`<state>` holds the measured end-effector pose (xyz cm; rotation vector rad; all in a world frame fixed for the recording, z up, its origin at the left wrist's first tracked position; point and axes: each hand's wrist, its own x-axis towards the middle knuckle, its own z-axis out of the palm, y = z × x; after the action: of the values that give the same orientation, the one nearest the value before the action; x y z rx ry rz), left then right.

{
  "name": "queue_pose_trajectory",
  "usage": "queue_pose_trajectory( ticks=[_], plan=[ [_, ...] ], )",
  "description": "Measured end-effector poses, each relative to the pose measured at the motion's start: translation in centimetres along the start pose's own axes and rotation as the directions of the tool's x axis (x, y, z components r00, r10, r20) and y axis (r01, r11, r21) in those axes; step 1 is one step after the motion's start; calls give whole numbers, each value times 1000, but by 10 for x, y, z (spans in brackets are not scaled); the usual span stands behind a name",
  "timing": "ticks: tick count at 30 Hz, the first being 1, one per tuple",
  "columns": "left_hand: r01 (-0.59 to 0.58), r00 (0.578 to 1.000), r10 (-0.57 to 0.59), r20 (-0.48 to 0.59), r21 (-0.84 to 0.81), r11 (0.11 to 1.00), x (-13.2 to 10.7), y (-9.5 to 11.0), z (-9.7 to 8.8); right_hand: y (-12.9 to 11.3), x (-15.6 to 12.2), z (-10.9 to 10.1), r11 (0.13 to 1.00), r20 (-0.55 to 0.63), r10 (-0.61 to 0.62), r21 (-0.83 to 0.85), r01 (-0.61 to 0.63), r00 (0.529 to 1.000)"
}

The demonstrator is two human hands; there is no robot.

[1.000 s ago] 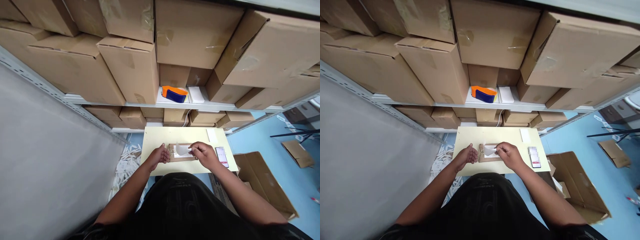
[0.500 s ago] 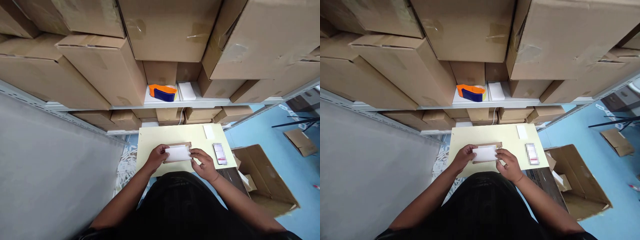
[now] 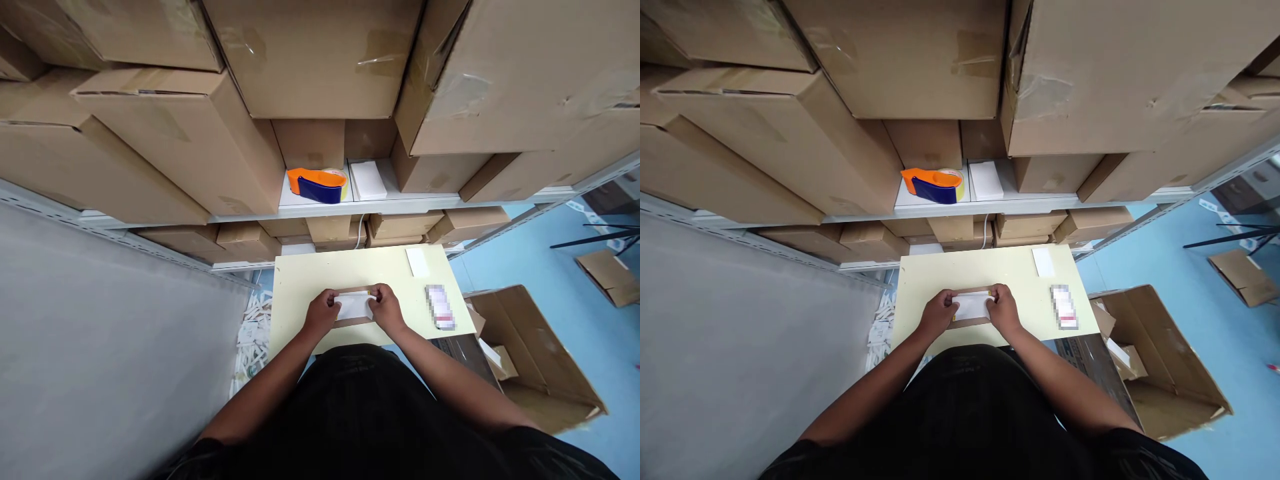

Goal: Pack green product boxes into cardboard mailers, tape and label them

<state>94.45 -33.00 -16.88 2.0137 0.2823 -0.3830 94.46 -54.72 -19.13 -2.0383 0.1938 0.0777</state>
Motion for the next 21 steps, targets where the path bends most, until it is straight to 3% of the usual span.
queue_pose_trajectory(
  ticks=[6,10,13,16,18,21],
  plan=[
    [-51,999,52,6,261,964,15,-2,8,4,17,10,939,113,-98,-320,130,989],
    [-122,992,112,51,490,863,17,-3,11,7,17,18,827,191,-185,-499,258,964],
    [-146,986,169,13,572,807,17,-12,4,12,18,14,752,175,-248,-586,304,953],
    [-123,975,197,-99,499,858,14,-32,-7,24,19,-3,818,43,-191,-545,183,981],
    [-35,985,90,-147,337,941,9,-47,-11,36,17,-14,913,-32,-46,-408,29,998],
    [159,987,-159,0,44,986,1,-60,-11,48,9,-22,968,48,187,-180,-175,981]
  ],
)
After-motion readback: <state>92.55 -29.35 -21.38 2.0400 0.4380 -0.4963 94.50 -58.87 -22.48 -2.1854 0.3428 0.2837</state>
